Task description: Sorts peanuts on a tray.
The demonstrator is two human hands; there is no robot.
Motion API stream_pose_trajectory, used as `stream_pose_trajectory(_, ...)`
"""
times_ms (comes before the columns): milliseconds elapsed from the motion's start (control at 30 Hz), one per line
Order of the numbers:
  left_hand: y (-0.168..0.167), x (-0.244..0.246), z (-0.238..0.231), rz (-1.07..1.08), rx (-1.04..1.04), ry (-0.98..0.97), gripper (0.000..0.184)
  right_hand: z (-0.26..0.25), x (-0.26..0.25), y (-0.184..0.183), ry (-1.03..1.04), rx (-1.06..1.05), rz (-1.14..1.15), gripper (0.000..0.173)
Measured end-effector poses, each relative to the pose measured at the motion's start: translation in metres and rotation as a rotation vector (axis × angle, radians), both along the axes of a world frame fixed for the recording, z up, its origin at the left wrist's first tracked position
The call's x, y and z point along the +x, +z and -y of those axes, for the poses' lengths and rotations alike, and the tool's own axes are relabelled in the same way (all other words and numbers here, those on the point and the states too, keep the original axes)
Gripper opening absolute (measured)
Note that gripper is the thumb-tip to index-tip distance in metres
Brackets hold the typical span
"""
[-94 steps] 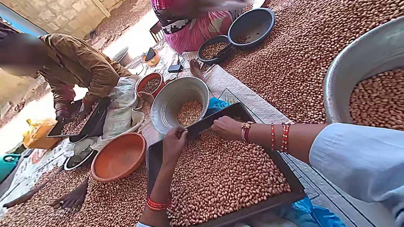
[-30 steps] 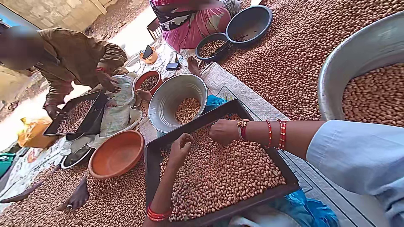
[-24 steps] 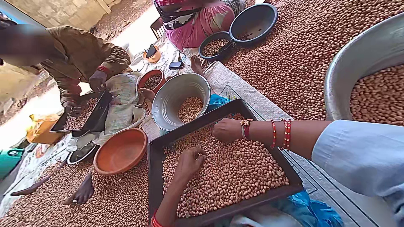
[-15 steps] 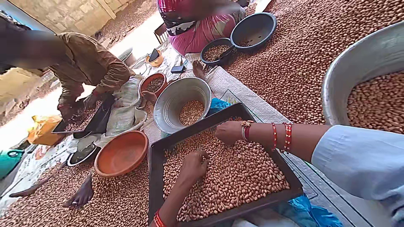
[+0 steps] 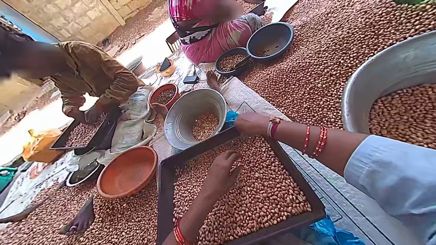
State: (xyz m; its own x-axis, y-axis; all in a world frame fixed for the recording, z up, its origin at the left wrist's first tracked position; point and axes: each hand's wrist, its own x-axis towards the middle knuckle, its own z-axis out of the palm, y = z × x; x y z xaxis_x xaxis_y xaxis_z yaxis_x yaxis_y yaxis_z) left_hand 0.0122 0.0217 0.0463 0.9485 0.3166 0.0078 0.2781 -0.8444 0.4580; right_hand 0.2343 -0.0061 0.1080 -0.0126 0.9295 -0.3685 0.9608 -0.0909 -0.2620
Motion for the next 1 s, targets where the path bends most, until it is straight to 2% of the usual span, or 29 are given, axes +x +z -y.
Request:
stream_pose_trajectory(67, -0.016, 0.006, 0.019, -0.036, 0.022, -0.159, 0.032, 0.005, -0.008, -0.002, -0.037, -0.061, 0.09, 0.015)
stream_pose_trajectory(133, -0.022, 0.006, 0.023, -0.086, 0.053, -0.2, 0.032, 0.008, -0.014, -0.008, -0.037, -0.145, 0.13, 0.019)
stream_pose_trajectory(267, -0.013, -0.016, 0.0, -0.285, 0.062, -0.097, 0.034, 0.017, -0.034, -0.013, 0.052, -0.32, 0.166, 0.025)
stream_pose_trajectory(333, -0.002, -0.032, -0.015, -0.453, 0.078, -0.035, 0.035, 0.027, -0.048, -0.012, 0.164, -0.383, 0.137, 0.026)
stream_pose_trajectory(400, 0.009, -0.046, -0.03, -0.646, 0.082, 0.05, 0.037, 0.036, -0.063, -0.014, 0.277, -0.388, 0.044, 0.027)
stream_pose_trajectory(467, 0.019, -0.054, -0.042, -0.746, 0.096, 0.15, 0.038, 0.04, -0.077, -0.02, 0.359, -0.333, -0.123, 0.031)
stream_pose_trajectory(533, 0.028, -0.053, -0.049, -0.655, 0.118, 0.276, 0.034, 0.036, -0.086, -0.02, 0.38, -0.245, -0.346, 0.036)
stream_pose_trajectory(600, 0.027, -0.047, -0.051, -0.391, 0.164, 0.356, 0.024, 0.027, -0.081, -0.01, 0.334, -0.106, -0.506, 0.029)
stream_pose_trajectory(633, 0.022, -0.041, -0.051, -0.25, 0.197, 0.366, 0.021, 0.022, -0.072, -0.005, 0.302, 0.001, -0.51, 0.024)
stream_pose_trajectory(700, 0.011, -0.027, -0.052, -0.121, 0.238, 0.369, 0.021, 0.012, -0.048, 0.002, 0.225, 0.157, -0.388, 0.018)
stream_pose_trajectory(833, -0.013, -0.002, -0.054, -0.186, 0.325, 0.354, 0.021, 0.002, -0.016, -0.003, 0.091, 0.141, -0.094, 0.015)
stream_pose_trajectory(1000, -0.011, 0.007, -0.051, -0.355, 0.315, 0.399, 0.025, 0.002, -0.023, -0.016, 0.119, 0.008, 0.06, 0.013)
